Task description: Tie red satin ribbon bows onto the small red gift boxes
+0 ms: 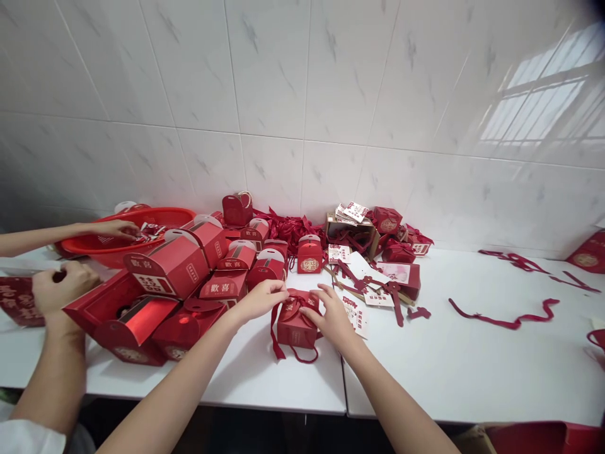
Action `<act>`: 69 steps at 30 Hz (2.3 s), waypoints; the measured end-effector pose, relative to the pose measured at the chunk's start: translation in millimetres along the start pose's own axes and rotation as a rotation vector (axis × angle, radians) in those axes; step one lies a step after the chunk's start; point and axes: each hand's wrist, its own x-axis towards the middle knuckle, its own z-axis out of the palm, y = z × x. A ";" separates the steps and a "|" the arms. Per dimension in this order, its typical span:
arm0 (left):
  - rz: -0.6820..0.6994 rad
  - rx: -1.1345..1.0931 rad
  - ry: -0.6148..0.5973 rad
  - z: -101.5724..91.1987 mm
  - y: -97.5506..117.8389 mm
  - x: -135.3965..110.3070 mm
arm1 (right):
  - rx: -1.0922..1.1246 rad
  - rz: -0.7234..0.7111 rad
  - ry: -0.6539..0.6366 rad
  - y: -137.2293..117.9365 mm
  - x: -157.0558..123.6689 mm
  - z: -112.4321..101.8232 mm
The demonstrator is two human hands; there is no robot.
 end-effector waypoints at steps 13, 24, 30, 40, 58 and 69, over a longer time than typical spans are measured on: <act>0.045 0.122 -0.006 10.9 -5.0 -20.9 | 0.283 0.155 -0.179 19.9 -3.8 -14.9; -0.151 -0.107 0.120 13.0 -38.1 -19.7 | 0.194 0.128 -0.142 33.3 -11.2 -29.0; -0.276 -0.216 0.033 6.4 -40.6 -37.6 | 0.200 0.266 -0.387 41.1 -15.5 -38.7; -0.256 0.049 0.034 -70.0 2.3 -64.9 | 0.595 0.459 -0.249 34.5 -2.3 -115.4; 0.207 -0.812 0.196 -25.7 69.3 -7.1 | 1.190 0.110 0.058 -66.8 56.4 -58.5; 0.203 -0.319 0.448 -38.6 50.1 -27.3 | 0.992 0.120 0.194 -40.6 37.1 -81.2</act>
